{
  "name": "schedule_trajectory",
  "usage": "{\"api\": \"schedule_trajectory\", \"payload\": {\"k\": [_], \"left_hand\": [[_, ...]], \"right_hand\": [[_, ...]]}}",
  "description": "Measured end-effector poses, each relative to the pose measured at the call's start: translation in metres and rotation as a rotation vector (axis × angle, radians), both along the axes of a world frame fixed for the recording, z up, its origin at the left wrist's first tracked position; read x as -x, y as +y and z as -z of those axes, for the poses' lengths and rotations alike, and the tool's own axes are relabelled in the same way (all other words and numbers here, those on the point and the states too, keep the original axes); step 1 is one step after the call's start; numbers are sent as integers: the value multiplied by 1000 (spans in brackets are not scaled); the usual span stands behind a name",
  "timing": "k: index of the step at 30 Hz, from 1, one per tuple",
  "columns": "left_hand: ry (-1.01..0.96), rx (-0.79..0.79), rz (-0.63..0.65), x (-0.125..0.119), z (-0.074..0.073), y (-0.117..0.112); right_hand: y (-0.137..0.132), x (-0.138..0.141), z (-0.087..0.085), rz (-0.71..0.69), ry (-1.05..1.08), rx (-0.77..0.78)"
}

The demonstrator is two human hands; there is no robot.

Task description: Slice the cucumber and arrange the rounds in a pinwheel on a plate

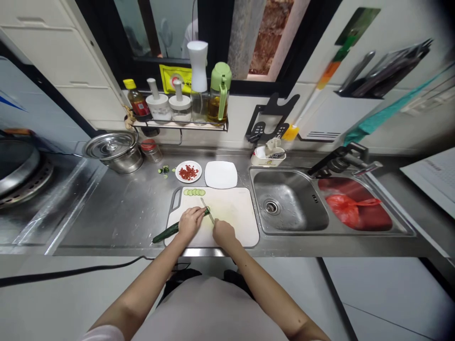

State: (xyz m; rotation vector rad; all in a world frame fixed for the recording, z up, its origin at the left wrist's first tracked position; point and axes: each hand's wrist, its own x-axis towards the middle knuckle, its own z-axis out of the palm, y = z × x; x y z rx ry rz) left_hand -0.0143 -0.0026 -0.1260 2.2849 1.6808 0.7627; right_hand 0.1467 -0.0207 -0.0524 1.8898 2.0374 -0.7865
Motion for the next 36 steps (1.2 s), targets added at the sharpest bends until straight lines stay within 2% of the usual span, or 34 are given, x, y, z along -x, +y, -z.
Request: {"api": "schedule_trajectory", "payload": {"k": [16, 22, 27, 36], "left_hand": [[2, 14, -3, -1, 1, 0], [5, 8, -13, -2, 2, 0], [12, 18, -21, -3, 1, 0], [-3, 10, -34, -4, -2, -2]], "right_hand": [[9, 5, 3, 5, 16, -9], [-3, -2, -4, 5, -5, 15], [-15, -11, -3, 11, -31, 11], [10, -3, -5, 13, 14, -19]]}}
